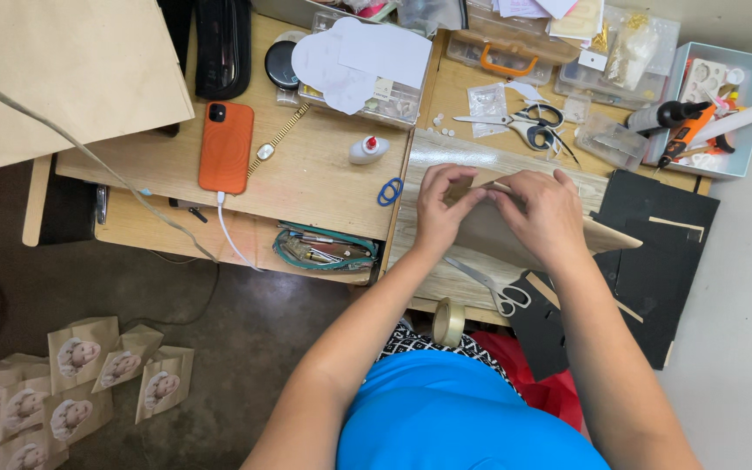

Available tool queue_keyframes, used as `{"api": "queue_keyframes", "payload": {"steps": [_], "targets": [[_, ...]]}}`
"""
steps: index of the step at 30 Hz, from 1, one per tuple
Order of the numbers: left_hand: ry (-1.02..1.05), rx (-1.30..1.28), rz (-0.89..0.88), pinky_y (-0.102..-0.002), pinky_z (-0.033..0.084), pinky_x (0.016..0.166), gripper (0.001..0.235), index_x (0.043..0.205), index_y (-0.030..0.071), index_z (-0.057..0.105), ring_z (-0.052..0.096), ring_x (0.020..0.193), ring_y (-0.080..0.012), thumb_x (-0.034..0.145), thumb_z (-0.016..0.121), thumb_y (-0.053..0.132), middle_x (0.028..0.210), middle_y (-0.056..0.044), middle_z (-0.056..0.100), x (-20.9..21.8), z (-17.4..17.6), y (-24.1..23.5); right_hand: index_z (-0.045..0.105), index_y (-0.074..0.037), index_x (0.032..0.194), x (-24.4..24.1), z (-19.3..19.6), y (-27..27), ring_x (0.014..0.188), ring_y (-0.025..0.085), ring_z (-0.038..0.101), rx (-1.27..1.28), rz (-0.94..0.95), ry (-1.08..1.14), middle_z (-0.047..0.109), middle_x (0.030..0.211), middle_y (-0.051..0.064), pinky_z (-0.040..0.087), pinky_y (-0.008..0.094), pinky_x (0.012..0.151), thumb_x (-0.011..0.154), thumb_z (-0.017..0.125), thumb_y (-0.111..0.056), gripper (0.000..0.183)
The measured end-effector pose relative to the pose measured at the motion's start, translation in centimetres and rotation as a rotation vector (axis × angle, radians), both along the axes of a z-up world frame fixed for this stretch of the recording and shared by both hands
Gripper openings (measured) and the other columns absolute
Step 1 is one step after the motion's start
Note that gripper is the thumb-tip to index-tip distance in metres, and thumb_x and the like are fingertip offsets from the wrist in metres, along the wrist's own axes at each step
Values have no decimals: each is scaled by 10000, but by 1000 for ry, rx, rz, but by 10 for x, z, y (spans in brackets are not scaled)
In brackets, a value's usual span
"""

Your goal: The person seals a brown paper bag by applying a strip of tape to the folded top edge. They then place a white circular sticker on the table and apply a small piece of tape to its center.

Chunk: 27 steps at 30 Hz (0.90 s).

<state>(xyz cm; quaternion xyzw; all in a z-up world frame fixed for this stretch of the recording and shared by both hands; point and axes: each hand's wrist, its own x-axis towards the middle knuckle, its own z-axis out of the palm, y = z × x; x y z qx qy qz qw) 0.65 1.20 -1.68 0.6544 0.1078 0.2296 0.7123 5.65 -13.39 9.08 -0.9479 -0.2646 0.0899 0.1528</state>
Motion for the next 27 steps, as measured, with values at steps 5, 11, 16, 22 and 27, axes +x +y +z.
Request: {"api": "queue_keyframes", "payload": {"steps": [5,11,16,22,27], "targets": [[-52,-147,-144,-338,463,1011,179,1014,211,764,630,1097,-151,870,828,295,1056,5,689,15,-29,10,746,-233,1106,-1,-4,-2,1086,273,701,-1,-2,-21,742,1054,-2,377,660,1126,1004,683,-285,131],[-53,-175,-159,-314,480,988,127,987,202,790,668,1083,-144,885,819,272,1068,-6,716,15,-25,14,736,-232,1109,-2,-8,-4,1089,252,693,0,8,-56,736,1060,-14,365,658,1134,1009,684,-290,126],[7,-110,-220,-337,481,1030,139,1008,231,798,663,1134,-168,899,815,316,1109,1,706,23,-23,24,724,-236,1107,-7,-4,-2,1042,240,686,3,40,-103,715,1007,-14,354,655,1140,1001,687,-269,117],[70,-36,-623,-473,445,1093,174,990,175,809,627,1203,-308,860,841,287,1195,-99,697,51,-11,53,680,-205,1151,-12,-4,1,1039,256,659,36,42,-184,667,975,15,289,690,1163,975,742,-267,196],[86,154,-832,-532,429,1120,236,1070,210,817,549,1277,-419,855,824,308,1419,-143,592,64,15,71,619,-186,1159,-11,-12,-5,1009,260,651,122,34,-202,597,976,20,299,674,1154,954,781,-248,268]]}}
